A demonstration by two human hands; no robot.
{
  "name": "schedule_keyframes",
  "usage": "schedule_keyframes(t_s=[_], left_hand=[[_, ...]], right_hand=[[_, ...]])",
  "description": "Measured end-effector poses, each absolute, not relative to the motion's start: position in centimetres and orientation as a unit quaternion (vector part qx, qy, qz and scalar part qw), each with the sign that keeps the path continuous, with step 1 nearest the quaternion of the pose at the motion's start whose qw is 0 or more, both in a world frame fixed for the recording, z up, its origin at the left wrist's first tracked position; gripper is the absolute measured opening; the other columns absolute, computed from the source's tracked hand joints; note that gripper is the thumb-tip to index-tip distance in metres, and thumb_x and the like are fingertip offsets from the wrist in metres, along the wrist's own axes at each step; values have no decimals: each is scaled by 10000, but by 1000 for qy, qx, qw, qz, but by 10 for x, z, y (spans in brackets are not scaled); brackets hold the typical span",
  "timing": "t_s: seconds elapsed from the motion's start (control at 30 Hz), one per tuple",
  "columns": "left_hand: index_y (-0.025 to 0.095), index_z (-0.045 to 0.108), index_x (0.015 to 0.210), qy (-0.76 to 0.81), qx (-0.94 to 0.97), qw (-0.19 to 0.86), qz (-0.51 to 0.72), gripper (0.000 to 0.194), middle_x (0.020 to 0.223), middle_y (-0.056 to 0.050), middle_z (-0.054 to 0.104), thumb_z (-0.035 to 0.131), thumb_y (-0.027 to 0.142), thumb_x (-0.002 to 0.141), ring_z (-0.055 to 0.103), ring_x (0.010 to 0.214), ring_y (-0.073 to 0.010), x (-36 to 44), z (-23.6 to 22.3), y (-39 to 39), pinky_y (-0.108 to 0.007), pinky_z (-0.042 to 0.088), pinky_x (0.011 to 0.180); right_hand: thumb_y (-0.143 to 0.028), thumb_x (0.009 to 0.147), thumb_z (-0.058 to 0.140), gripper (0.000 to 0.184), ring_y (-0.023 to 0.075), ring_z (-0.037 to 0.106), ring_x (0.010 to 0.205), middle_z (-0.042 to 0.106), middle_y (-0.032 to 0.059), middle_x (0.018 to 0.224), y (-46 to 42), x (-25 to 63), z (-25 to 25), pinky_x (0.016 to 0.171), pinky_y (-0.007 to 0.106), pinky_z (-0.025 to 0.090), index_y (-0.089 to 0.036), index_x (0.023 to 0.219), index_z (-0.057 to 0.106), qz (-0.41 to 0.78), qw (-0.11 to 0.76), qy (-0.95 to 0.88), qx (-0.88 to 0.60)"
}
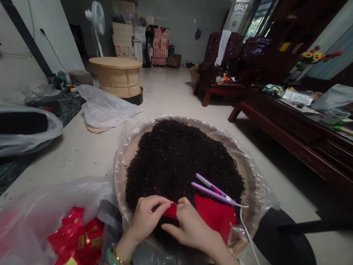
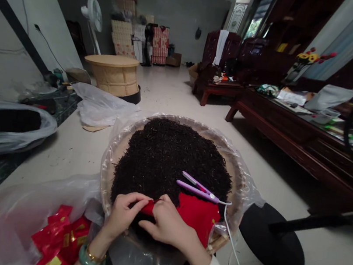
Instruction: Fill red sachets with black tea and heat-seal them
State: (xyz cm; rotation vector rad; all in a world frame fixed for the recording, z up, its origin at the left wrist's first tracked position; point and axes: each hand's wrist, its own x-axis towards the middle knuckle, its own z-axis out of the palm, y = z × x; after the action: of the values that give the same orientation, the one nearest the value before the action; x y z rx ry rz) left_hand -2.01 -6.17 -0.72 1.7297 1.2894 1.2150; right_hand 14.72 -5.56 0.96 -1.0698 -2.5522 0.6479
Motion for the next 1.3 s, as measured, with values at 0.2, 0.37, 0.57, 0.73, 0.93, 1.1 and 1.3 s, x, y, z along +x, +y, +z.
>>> schedule_keyframes(t_s=[0.2, 0.37, 0.57, 0.73, 0.93, 1.1, 1.3], left_hand=[[216, 715, 965, 444, 765, 127, 449, 228, 938, -62, 761, 502, 183, 890, 673, 973, -215, -22, -11, -56, -379, 518, 862], [171, 517, 1298, 446, 818, 7, 364, 509, 1321, -128, 589, 593, 225, 798, 407, 1321, -325, -25, -23, -64, -613, 214, 1106], [214, 503, 1300, 505, 811, -38, 294, 625, 1306, -110, 599, 644, 56, 712, 414, 1293, -356, -22, -37, -70, -649, 229, 1062], [185, 509, 1301, 532, 792, -9, 300, 641, 1245, -129, 644, 667, 51, 695, 550, 1046, -327, -25, -44, -66, -488, 473, 819], [170, 515, 1301, 507, 779, 31, 368, 661, 1194, -111, 666, 662, 46, 669, 547, 944, -270, -36, -53, -61, -431, 517, 837], [157, 582, 1217, 510, 761, 50, 398, 582, 1114, -103, 697, 686, 75, 650, 565, 911, -258, -41, -59, -61, -403, 547, 800], [190, 629, 1166, 522, 738, 70, 422, 481, 1053, -82, 725, 671, 117, 693, 587, 839, -230, -41, -65, -65, -369, 566, 748]], right_hand=[[-425, 988, 313, 467, 202, 542, 774, 632, 72, 769, -50, 140, 2, 802, 351, 432, -168, 764, 632, 329, 177, -829, -416], [-652, 916, 299, 611, 230, 579, 965, 669, 86, 1014, -40, 142, -8, 969, 410, 406, -163, 1031, 647, 543, 266, -697, -385], [-758, 833, 328, 725, 252, 577, 1082, 681, 95, 1091, -37, 140, -6, 1076, 479, 317, -165, 1075, 668, 648, 254, -624, -356], [-793, 811, 282, 790, 252, 589, 1068, 683, 99, 1074, -35, 128, -2, 1069, 482, 340, -155, 1066, 673, 661, 278, -595, -363], [-780, 830, 255, 797, 241, 573, 1090, 670, 101, 1111, -28, 117, -5, 1102, 468, 283, -149, 1087, 669, 656, 240, -617, -362], [-736, 868, 268, 722, 235, 583, 1040, 686, 72, 1048, -23, 113, -14, 1023, 450, 369, -165, 1028, 680, 622, 203, -659, -371], [-761, 833, 320, 727, 222, 621, 881, 707, 56, 893, -18, 116, -7, 899, 396, 459, -141, 858, 698, 619, 152, -695, -333]])
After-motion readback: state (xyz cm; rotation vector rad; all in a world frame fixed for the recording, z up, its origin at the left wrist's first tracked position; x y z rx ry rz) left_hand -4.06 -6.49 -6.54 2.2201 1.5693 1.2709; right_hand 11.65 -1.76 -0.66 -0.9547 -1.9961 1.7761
